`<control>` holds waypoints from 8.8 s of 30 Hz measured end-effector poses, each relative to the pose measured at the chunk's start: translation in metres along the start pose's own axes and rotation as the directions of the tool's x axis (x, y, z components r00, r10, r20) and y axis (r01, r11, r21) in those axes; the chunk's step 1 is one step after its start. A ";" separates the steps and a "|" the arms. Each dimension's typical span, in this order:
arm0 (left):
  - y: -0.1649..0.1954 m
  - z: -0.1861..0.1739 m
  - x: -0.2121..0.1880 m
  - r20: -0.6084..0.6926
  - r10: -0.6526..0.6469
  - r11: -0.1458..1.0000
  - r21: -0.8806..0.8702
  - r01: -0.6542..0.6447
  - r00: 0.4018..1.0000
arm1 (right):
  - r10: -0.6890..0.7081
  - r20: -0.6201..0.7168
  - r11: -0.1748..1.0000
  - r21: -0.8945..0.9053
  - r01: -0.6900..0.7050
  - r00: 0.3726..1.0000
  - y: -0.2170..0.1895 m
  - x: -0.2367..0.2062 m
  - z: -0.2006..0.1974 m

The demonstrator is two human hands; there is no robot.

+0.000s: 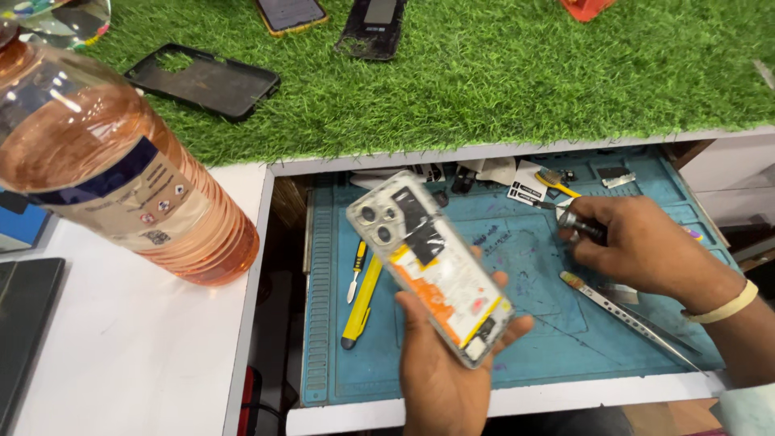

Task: The person disassembles a smartphone by removing screws, prying open the case, and detaching the battery and screen. They use a screwdriver and a metal prying tool to separate components and place the removed battery on the table.

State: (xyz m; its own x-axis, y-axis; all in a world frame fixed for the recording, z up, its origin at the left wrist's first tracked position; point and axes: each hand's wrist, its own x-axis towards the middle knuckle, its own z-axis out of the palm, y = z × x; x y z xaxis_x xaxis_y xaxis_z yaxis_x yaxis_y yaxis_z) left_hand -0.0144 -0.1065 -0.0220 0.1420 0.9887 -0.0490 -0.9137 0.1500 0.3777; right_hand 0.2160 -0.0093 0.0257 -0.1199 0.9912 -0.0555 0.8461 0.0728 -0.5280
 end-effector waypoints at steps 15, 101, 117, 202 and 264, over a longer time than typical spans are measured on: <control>0.041 -0.018 0.000 -0.086 0.202 0.965 0.190 -0.183 0.976 | -0.777 0.341 0.482 -0.220 0.848 0.530 -0.052 -0.017 0.040; 0.049 -0.015 -0.004 0.038 -0.446 0.823 0.408 0.394 0.894 | -0.137 -0.266 0.977 0.124 0.175 0.954 -0.048 -0.018 -0.013; 0.048 -0.002 -0.013 -0.022 -0.390 0.711 0.628 0.316 0.921 | -0.433 -0.265 0.888 0.041 0.459 0.862 -0.099 0.007 -0.016; 0.048 -0.022 -0.012 0.079 -0.228 0.960 0.184 0.210 0.970 | 0.265 -0.004 0.739 0.643 -0.200 0.964 0.145 -0.006 0.001; 0.069 0.048 -0.014 0.608 0.135 -0.420 0.750 -0.511 0.782 | 0.096 -0.291 0.739 0.662 0.127 0.952 0.000 -0.103 0.021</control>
State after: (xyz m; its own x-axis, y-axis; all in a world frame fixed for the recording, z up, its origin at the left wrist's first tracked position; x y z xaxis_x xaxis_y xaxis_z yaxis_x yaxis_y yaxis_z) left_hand -0.0616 -0.1103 0.0491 0.2191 0.7880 0.5754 0.5969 -0.5747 0.5598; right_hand 0.2169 -0.1137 0.0134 0.1182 0.9827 0.1425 0.2661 0.1069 -0.9580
